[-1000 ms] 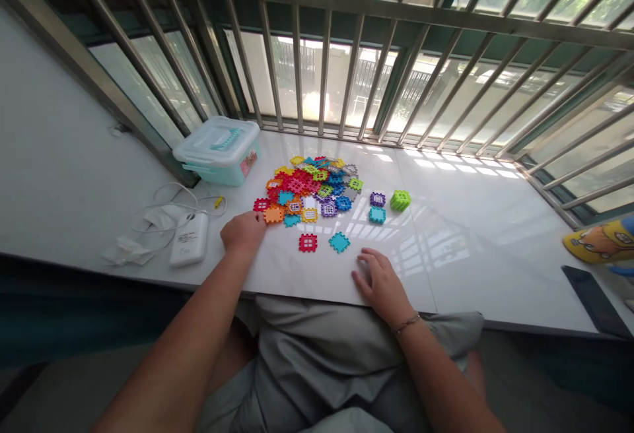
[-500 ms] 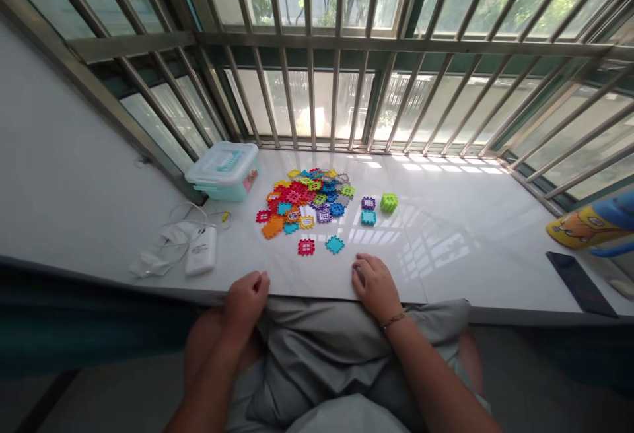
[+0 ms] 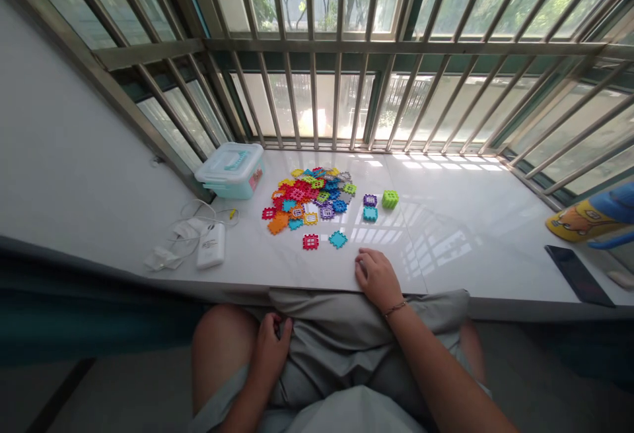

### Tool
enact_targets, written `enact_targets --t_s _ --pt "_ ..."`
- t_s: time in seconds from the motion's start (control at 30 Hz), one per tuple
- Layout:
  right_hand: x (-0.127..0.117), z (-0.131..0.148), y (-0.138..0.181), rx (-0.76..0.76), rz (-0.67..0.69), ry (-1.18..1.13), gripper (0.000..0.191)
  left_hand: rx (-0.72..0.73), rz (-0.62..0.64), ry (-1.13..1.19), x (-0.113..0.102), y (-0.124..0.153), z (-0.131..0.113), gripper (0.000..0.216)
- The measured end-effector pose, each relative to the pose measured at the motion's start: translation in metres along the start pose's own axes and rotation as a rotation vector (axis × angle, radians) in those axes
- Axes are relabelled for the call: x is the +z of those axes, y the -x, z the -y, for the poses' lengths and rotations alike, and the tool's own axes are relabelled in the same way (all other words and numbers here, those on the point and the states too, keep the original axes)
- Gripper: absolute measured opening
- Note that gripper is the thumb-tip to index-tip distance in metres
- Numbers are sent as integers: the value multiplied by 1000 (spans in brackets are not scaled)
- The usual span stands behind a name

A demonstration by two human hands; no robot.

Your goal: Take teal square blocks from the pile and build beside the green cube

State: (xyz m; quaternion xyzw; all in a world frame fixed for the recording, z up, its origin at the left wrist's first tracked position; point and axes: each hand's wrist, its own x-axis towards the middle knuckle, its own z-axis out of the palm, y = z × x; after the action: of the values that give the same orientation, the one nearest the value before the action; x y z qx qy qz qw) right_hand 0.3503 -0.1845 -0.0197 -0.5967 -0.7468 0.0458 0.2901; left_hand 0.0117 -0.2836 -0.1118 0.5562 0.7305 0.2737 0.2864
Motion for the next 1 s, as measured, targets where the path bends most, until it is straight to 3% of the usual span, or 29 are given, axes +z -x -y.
enact_targets --t_s 0.13,0.3,0.5,0.67,0.8,1.0 --pt "0 0 1 5 6 16 15 -121 -27 31 7 -15 10 51" --pt "1 0 2 12 -1 28 15 -282 206 147 6 -18 13 57" --pt "3 -2 1 -1 8 27 15 -240 282 236 2 8 0 66" --pt "-9 3 5 -61 72 24 14 -200 215 235 0 34 -14 65" --pt "-29 14 23 -103 206 104 16 -193 218 240 -5 29 -19 62" --pt "-47 26 69 -43 323 193 23 -207 224 367 -4 14 -11 63"
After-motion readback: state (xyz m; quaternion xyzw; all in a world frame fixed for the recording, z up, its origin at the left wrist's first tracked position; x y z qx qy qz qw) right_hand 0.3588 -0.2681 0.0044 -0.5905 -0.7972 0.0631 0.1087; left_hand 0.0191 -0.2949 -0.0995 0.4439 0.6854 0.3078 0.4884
